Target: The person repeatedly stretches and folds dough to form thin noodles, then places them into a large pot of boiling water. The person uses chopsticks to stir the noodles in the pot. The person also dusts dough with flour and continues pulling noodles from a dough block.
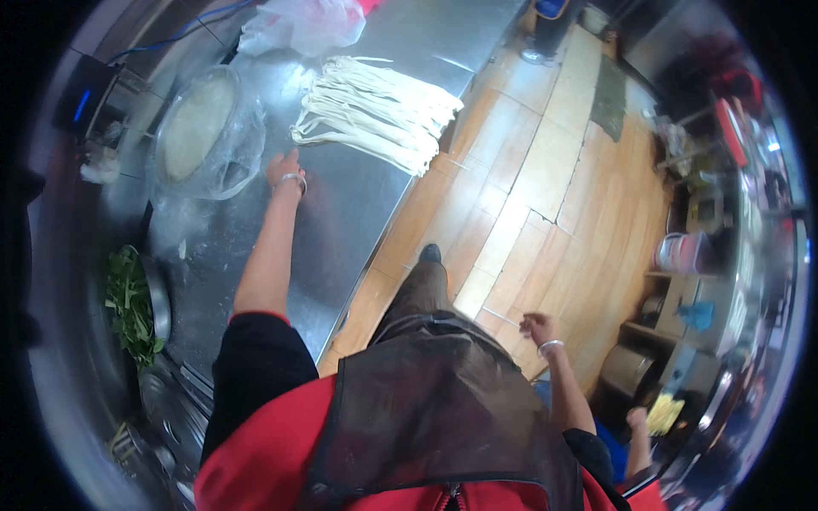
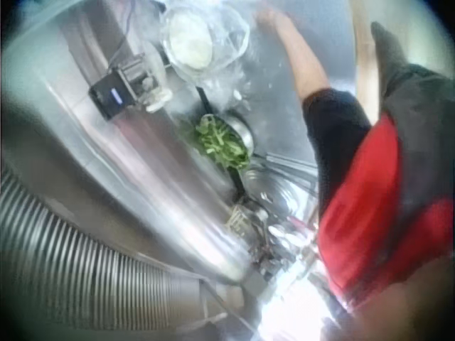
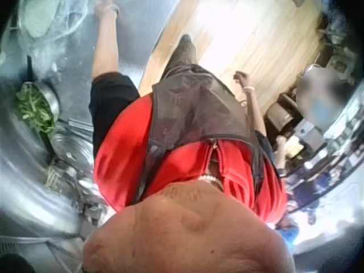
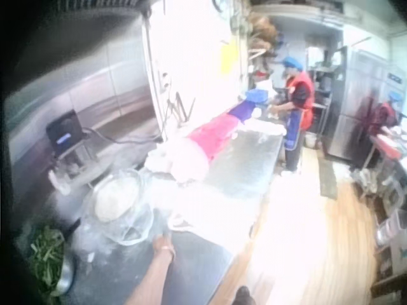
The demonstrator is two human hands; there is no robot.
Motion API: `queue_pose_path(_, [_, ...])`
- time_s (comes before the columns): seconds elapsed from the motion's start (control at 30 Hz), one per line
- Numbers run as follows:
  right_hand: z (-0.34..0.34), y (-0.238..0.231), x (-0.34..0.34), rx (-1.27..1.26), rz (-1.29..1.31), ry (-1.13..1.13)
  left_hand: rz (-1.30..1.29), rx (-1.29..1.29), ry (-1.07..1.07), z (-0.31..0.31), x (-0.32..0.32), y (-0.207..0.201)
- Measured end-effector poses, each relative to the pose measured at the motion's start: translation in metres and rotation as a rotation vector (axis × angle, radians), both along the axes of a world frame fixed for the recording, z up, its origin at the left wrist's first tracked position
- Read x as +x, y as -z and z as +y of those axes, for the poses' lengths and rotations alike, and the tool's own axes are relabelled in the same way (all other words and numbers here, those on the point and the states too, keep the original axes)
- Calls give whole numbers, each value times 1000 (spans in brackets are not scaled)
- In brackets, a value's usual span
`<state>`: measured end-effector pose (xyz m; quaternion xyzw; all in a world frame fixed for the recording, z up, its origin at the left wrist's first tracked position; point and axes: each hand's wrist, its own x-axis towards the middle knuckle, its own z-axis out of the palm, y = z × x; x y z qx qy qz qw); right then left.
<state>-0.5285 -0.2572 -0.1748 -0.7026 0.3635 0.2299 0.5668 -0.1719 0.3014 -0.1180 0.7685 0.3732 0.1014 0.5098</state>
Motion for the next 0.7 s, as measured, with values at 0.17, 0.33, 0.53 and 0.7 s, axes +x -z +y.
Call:
queue_pose_path(0.17, [-57, -21, 32, -119, 295, -108, 295, 417, -75, 10, 91, 26])
queue_pose_path(0.33, [-126, -19, 126, -25, 371, -2, 245, 69, -126, 44, 137, 39])
queue_pose_path(0.53, [-233, 14, 303, 195, 306, 247, 344, 183, -329, 31, 148, 49])
queue_pose_path(0.7, [-304, 16, 516, -17, 225, -221, 1232, 1093, 369, -5, 133, 20])
